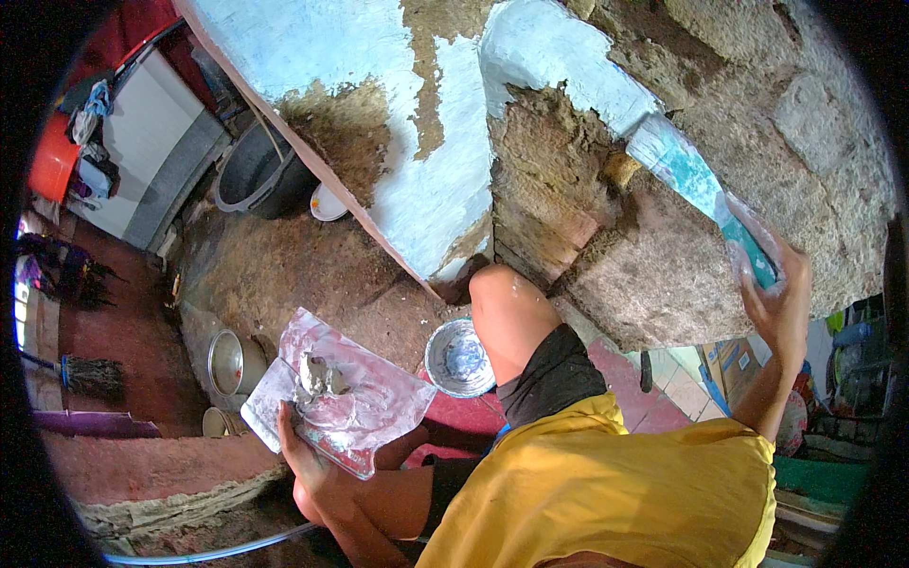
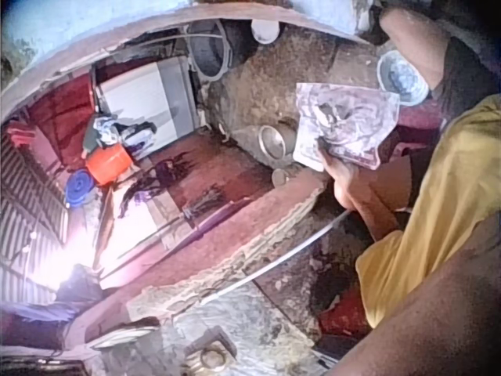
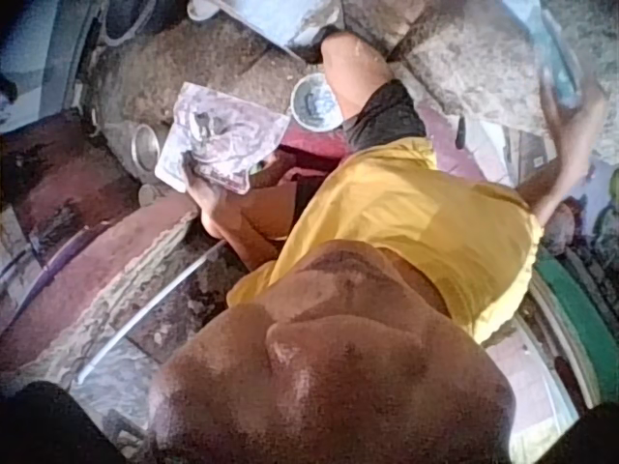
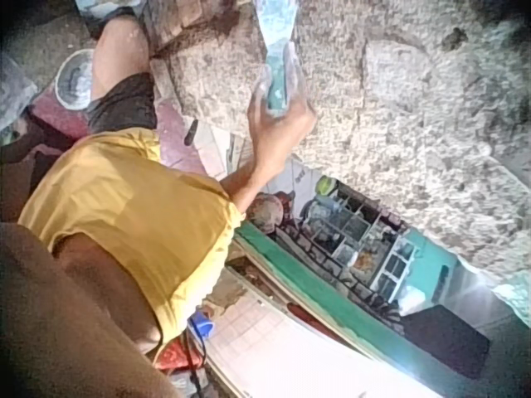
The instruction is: The person applies plaster to a rough brick wall using a putty knife, taking the material from a tray held in their other hand.
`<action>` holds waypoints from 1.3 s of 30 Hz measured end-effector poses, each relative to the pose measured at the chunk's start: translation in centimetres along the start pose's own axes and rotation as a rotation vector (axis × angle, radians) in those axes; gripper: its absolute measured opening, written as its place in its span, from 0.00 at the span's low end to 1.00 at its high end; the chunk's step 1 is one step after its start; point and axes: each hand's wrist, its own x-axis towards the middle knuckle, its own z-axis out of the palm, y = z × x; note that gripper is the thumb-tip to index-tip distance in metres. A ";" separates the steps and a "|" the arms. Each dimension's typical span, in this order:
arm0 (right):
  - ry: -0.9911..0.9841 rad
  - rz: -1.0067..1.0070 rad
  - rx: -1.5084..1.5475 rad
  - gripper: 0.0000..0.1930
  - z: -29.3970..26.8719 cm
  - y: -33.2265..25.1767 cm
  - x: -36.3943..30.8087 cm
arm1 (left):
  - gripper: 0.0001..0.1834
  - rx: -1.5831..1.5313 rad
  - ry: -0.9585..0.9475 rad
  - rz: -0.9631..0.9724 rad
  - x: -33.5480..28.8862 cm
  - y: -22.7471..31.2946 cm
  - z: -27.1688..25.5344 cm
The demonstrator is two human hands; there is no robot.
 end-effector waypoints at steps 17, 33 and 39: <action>0.064 -0.047 0.018 0.22 0.3 -0.1 -0.8 | 0.24 0.034 -0.016 0.008 -0.6 0.2 1.1; 0.045 0.017 0.127 0.20 0.5 -0.8 0.8 | 0.23 0.008 -0.021 0.007 -0.6 0.1 1.3; 0.083 -0.019 0.110 0.19 0.4 -1.7 1.8 | 0.22 0.002 -0.022 0.017 -0.6 0.1 1.0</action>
